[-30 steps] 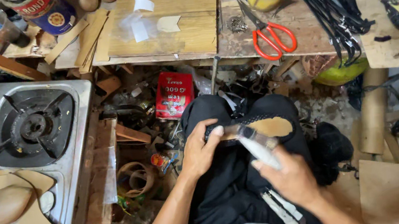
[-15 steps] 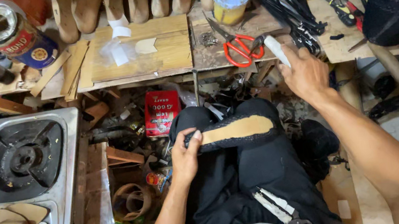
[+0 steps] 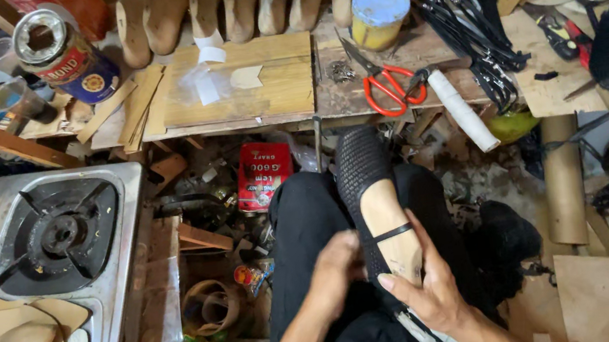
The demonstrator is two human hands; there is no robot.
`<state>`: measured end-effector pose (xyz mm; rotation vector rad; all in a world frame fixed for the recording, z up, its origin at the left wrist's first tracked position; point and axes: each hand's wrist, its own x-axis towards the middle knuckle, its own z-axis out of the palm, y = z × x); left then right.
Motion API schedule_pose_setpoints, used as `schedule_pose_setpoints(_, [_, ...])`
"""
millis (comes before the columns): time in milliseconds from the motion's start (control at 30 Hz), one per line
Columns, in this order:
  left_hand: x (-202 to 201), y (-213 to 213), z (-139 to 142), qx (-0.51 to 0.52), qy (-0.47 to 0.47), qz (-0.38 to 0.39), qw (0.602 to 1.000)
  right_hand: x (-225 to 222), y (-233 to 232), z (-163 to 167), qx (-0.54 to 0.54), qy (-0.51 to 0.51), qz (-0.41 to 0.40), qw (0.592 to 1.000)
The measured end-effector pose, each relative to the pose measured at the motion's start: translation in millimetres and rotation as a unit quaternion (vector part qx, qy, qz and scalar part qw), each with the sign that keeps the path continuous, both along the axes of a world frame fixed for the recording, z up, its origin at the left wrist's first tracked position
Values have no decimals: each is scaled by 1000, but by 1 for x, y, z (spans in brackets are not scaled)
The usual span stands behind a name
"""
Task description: The person sits on the floor and uses a plier-like tool to press the sole of a black slip-on shoe onto a wooden shoe last. They repeatedly adjust the shoe and tool, then place the finished shoe on a nearby shelf and pick up another shoe last to begin the process again.
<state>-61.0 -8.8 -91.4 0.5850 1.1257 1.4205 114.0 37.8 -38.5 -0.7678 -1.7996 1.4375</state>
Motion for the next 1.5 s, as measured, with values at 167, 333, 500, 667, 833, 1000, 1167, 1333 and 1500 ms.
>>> schedule_pose_setpoints(167, [-24, 15, 28, 105, -260, 25, 960, 1, -23, 20, 152, -130, -13, 980])
schedule_pose_setpoints(333, [-25, 21, 50, 139, -386, 4, 912, -7, -43, 15, 123, -101, 24, 987])
schedule_pose_setpoints(500, [-31, 23, 42, 77, -422, 58, 901, 6, -51, 3, 84, -29, 80, 993])
schedule_pose_setpoints(667, [-34, 21, 33, 42, -446, 85, 890, 10, -59, -6, 162, -87, 51, 982])
schedule_pose_setpoints(833, [-30, 24, 34, 49, -431, 90, 896, 5, -61, -12, 175, -121, 7, 977])
schedule_pose_setpoints(1000, [-27, 38, 48, 11, -420, 151, 895, 10, -48, -21, 178, -150, -17, 972])
schedule_pose_setpoints(1167, [-29, 47, 61, 28, -375, 88, 922, 13, -23, -31, 161, -136, -38, 977])
schedule_pose_setpoints(1333, [-49, 61, 51, 22, -153, 90, 984, 20, 22, -6, -227, 184, -128, 948])
schedule_pose_setpoints(1500, [-66, 60, 33, 119, -88, 37, 988, 35, 80, 54, -87, 256, -192, 943])
